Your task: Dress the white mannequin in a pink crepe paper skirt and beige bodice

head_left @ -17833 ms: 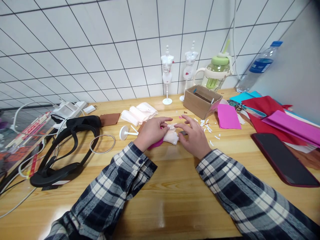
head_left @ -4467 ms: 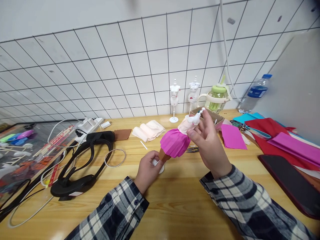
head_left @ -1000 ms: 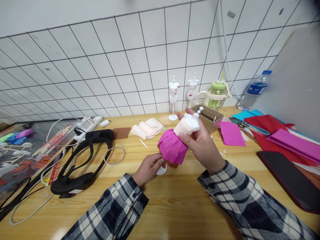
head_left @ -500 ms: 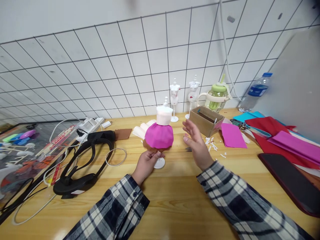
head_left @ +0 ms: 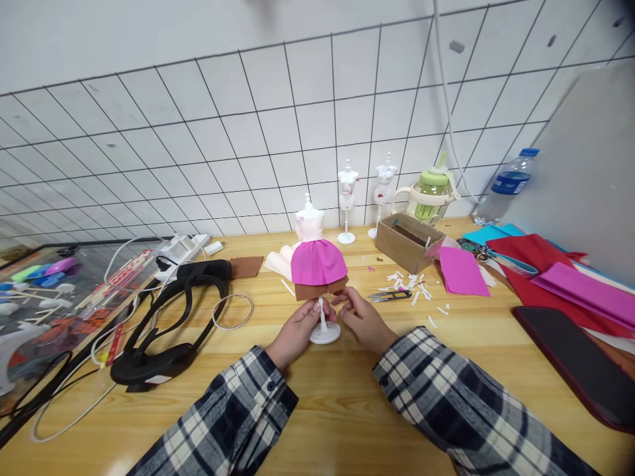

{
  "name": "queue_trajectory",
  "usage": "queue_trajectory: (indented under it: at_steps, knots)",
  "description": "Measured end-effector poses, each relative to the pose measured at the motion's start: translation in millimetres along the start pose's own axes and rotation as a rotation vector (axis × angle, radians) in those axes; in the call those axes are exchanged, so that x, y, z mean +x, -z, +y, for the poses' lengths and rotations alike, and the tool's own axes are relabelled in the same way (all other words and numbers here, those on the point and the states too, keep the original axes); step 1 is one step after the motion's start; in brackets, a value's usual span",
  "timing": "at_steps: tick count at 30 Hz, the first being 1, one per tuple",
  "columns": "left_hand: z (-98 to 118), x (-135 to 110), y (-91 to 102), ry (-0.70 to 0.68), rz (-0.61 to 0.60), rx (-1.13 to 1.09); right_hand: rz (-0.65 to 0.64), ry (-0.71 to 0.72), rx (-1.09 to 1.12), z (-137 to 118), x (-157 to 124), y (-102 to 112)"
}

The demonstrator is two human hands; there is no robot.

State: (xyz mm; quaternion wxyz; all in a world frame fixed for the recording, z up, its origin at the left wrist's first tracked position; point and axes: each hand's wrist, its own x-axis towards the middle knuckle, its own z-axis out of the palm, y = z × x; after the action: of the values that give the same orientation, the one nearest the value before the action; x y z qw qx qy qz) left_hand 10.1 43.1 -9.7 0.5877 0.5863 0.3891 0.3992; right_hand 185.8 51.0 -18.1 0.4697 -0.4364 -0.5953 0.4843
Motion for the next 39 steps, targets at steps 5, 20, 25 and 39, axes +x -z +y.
queue_trajectory:
  at_steps: [5,20,25,39]
  knots:
    - [-0.8,2.3,2.9,-0.027,0.043,-0.007,0.094,-0.066,0.179,-4.9,0.0,5.6]
    - [-2.9,-3.3,-5.6,-0.055,0.079,0.212,-0.09,-0.429,0.96,-62.3,-27.1,-16.1]
    - [0.0,-4.9,-5.4,-0.106,0.058,0.401,-0.079,-0.487,0.943,-64.0,-29.5,-17.3]
    - [-2.2,-4.5,-7.4,-0.147,0.066,0.601,-0.18,-0.513,1.289,-63.2,-35.2,-18.7]
